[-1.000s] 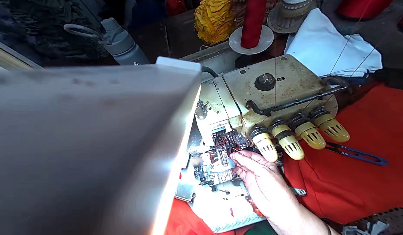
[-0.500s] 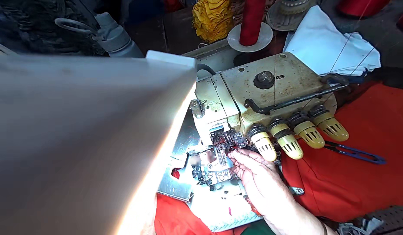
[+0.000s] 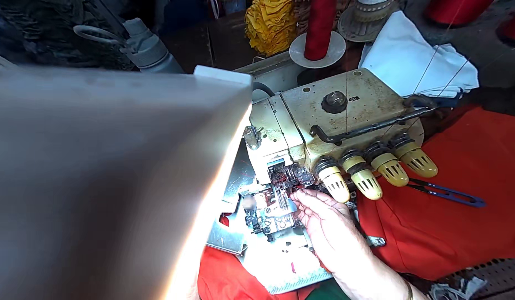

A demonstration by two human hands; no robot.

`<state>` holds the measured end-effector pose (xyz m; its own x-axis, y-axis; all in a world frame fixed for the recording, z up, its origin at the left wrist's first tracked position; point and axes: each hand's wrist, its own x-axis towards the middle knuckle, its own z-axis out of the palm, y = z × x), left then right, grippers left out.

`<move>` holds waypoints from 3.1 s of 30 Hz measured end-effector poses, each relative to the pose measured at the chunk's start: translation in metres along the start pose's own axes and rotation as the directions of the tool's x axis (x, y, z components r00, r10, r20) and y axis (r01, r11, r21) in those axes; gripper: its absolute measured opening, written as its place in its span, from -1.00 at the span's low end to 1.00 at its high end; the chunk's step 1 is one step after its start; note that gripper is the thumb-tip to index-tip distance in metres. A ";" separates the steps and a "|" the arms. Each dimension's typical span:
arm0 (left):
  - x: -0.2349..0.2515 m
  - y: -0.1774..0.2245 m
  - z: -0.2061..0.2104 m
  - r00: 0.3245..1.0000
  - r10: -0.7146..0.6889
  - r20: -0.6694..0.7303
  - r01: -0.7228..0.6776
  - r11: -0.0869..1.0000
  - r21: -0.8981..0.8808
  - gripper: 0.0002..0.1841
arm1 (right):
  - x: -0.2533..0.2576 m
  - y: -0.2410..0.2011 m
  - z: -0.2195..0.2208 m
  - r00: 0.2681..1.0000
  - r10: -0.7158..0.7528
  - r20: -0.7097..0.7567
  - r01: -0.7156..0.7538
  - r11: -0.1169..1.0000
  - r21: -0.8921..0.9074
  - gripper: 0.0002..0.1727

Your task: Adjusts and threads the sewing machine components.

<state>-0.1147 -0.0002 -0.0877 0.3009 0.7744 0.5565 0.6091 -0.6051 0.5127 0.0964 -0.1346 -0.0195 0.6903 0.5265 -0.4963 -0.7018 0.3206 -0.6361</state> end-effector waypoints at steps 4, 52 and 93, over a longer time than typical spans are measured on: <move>0.000 0.000 0.001 1.000 -0.009 -0.007 0.009 1.000 -0.013 -0.81 | -0.001 0.001 0.001 1.000 -0.010 -0.007 0.010 1.000 -0.001 -0.82; -0.005 -0.021 0.006 0.997 0.061 -0.050 -0.060 0.998 0.017 -0.81 | -0.003 0.000 0.013 0.995 -0.002 -0.100 -0.001 1.000 -0.031 -0.83; -0.003 -0.008 0.000 1.000 0.016 -0.017 -0.016 1.000 -0.005 -0.79 | 0.015 0.000 -0.050 0.427 -0.603 0.674 0.733 -0.205 -0.648 -0.65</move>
<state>-0.1205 0.0026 -0.0937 0.2979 0.7614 0.5758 0.6006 -0.6184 0.5069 0.1161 -0.1661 -0.0568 0.5992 0.5621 0.5701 0.7644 -0.1900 -0.6161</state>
